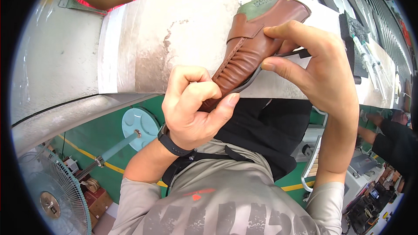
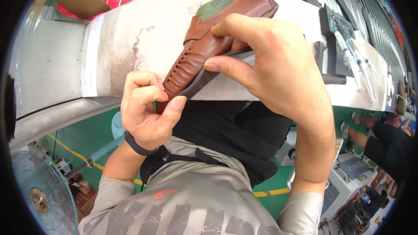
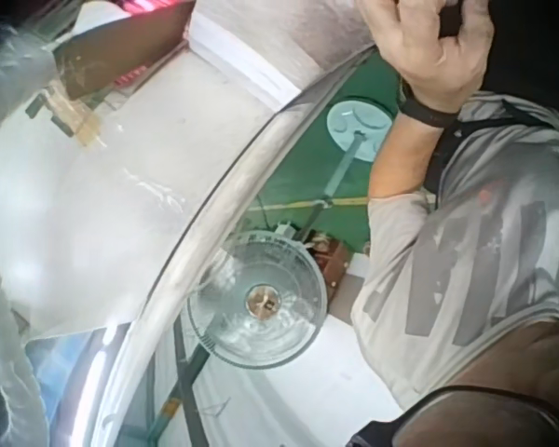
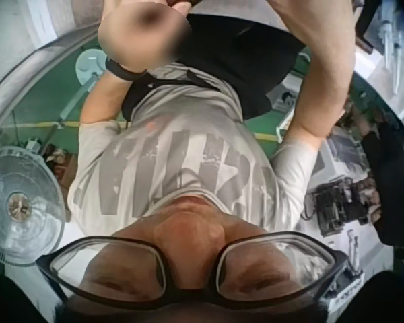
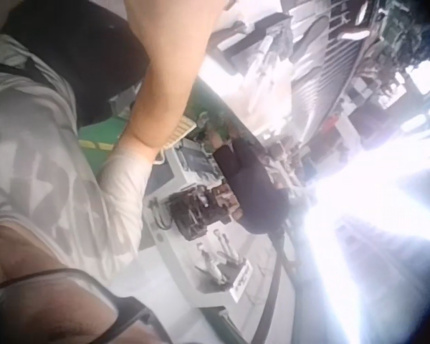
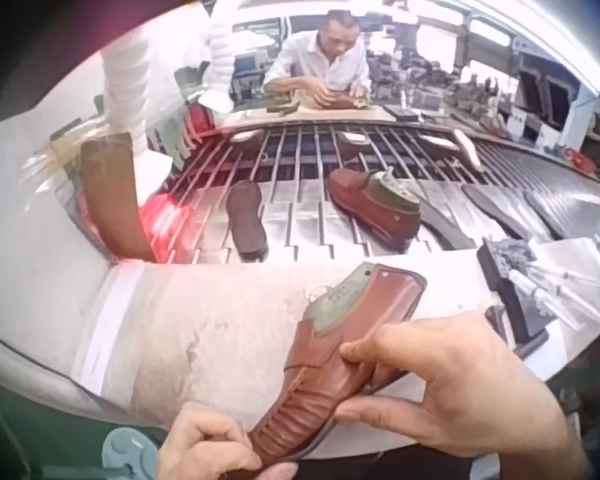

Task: The person takes a shoe upper from the conveyor belt, picks up a corresponding sole, and firmly presses the sole onto the bottom of the shoe by hand. They repeat this process with a second shoe and sole, checking the alignment of the edges.

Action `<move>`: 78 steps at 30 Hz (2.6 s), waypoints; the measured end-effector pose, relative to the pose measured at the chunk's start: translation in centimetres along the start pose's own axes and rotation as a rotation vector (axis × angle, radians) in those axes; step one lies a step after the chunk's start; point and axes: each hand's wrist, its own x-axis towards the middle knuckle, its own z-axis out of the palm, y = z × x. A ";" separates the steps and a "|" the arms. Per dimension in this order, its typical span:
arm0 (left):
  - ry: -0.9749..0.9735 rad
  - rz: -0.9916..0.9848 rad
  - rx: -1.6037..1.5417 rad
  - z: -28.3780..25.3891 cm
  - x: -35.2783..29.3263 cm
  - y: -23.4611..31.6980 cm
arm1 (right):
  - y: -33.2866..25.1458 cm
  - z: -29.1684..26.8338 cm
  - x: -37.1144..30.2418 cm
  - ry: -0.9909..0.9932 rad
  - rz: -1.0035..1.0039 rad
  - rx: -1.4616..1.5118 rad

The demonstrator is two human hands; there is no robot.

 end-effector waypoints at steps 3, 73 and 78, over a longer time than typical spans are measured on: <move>-0.013 -0.012 0.035 0.0 1.1 0.5 | 0.0 0.0 0.0 0.018 0.012 -0.011; -0.115 0.678 0.238 -6.4 17.2 8.4 | -9.7 1.7 -1.9 0.752 -0.194 0.313; -0.124 0.702 0.282 -6.6 17.0 8.3 | -9.5 2.7 -1.7 0.764 -0.205 0.336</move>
